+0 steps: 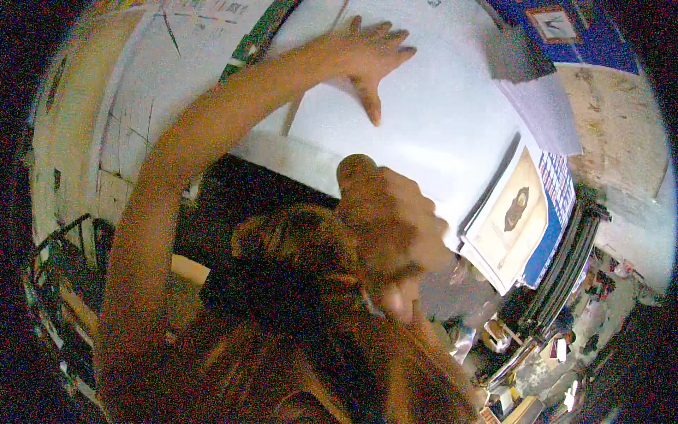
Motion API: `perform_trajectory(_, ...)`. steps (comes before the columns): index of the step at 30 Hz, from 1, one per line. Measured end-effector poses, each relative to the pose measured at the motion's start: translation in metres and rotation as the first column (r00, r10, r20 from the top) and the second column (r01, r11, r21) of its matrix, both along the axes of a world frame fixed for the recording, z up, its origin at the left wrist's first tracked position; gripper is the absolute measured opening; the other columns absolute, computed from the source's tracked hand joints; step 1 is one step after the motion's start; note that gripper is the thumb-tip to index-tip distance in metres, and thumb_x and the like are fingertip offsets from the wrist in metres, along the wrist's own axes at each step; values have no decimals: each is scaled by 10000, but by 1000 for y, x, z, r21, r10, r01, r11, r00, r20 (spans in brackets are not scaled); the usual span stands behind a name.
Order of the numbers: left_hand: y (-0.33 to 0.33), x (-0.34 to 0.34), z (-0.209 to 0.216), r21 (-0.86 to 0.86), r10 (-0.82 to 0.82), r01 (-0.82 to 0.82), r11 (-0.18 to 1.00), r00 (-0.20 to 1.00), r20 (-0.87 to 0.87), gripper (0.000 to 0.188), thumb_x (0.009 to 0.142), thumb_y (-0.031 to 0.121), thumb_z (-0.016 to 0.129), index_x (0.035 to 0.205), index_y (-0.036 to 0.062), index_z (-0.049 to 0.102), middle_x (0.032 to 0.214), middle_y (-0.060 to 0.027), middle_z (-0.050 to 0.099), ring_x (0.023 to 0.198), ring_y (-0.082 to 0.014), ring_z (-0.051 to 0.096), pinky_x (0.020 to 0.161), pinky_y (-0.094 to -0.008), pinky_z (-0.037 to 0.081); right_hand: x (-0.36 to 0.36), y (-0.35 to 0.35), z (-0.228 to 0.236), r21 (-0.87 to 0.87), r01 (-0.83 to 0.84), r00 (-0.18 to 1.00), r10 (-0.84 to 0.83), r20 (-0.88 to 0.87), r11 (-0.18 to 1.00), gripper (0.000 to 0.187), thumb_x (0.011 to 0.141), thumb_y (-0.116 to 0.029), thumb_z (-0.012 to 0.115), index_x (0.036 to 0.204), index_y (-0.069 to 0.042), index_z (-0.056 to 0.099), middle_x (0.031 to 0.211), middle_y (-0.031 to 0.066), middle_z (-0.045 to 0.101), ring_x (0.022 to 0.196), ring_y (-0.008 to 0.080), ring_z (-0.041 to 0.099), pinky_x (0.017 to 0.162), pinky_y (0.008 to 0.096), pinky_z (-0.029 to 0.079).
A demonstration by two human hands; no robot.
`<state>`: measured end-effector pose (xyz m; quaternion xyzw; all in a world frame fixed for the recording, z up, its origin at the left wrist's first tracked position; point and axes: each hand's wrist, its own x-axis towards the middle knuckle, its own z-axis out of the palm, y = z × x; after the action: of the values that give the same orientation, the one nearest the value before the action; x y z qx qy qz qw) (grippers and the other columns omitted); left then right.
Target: The person picks up printed sheets, folds them over a stack, and presses the fold flat by hand and with a weighted block.
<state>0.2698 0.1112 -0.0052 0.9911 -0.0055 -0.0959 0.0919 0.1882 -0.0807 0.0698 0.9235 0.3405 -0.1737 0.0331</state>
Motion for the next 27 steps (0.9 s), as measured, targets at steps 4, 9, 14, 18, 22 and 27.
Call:
perform_trajectory(4, 1, 0, 6, -1, 6, -6, 1000, 1000, 2, 1421, 370, 721, 819, 1499, 99, 223, 1562, -170, 190, 1426, -388, 202, 1060, -688, 245, 4, 14, -61, 578, -480, 877, 344, 335, 661, 293, 795, -328, 598, 749, -39, 613, 715, 110, 644, 635, 305, 625, 591, 336, 497)
perform_trajectory(9, 29, 7, -15, -33, 48, -44, 998, 991, 123, 1353, 355, 732, 818, 1436, 83, 329, 1492, -161, 306, 1379, -390, 284, 1043, -683, 272, 18, 31, -102, 983, 175, 810, 559, -178, 60, 161, 745, -129, 589, 700, 25, 605, 676, 153, 627, 635, 263, 619, 618, 333, 504)
perform_trajectory(14, 41, 10, -6, -7, 99, -99, 995, 994, 36, 1459, 326, 769, 802, 1494, 93, 245, 1554, -168, 213, 1417, -401, 211, 1057, -698, 245, 1, 26, -74, 986, 37, 908, 407, -100, 162, 185, 757, -164, 577, 669, -1, 572, 649, 143, 615, 615, 266, 626, 593, 328, 507)
perform_trajectory(18, 43, 9, -3, -2, 101, -101, 995, 995, 11, 1456, 323, 771, 800, 1493, 101, 248, 1537, -163, 252, 1400, -400, 252, 1036, -706, 274, 0, 47, -79, 979, -96, 849, 527, -13, 179, 229, 790, -199, 548, 669, -6, 578, 629, 129, 603, 565, 225, 589, 535, 323, 455)
perform_trajectory(22, 42, 17, -6, 1, 92, -93, 996, 995, 29, 1451, 306, 756, 813, 1487, 118, 264, 1530, -159, 271, 1387, -401, 282, 1027, -713, 283, 15, 66, -98, 943, 273, 746, 577, -333, 191, 334, 806, -304, 537, 679, -1, 596, 622, 114, 603, 531, 197, 561, 507, 299, 423)
perform_trajectory(27, 58, 15, 1, 21, 183, -182, 983, 978, -99, 1451, 285, 741, 828, 1474, 113, 283, 1519, -155, 292, 1376, -400, 303, 1015, -714, 298, 6, 63, -87, 887, 341, 774, 442, -452, 311, 445, 798, -389, 540, 672, 32, 607, 659, 118, 632, 541, 194, 569, 506, 290, 437)
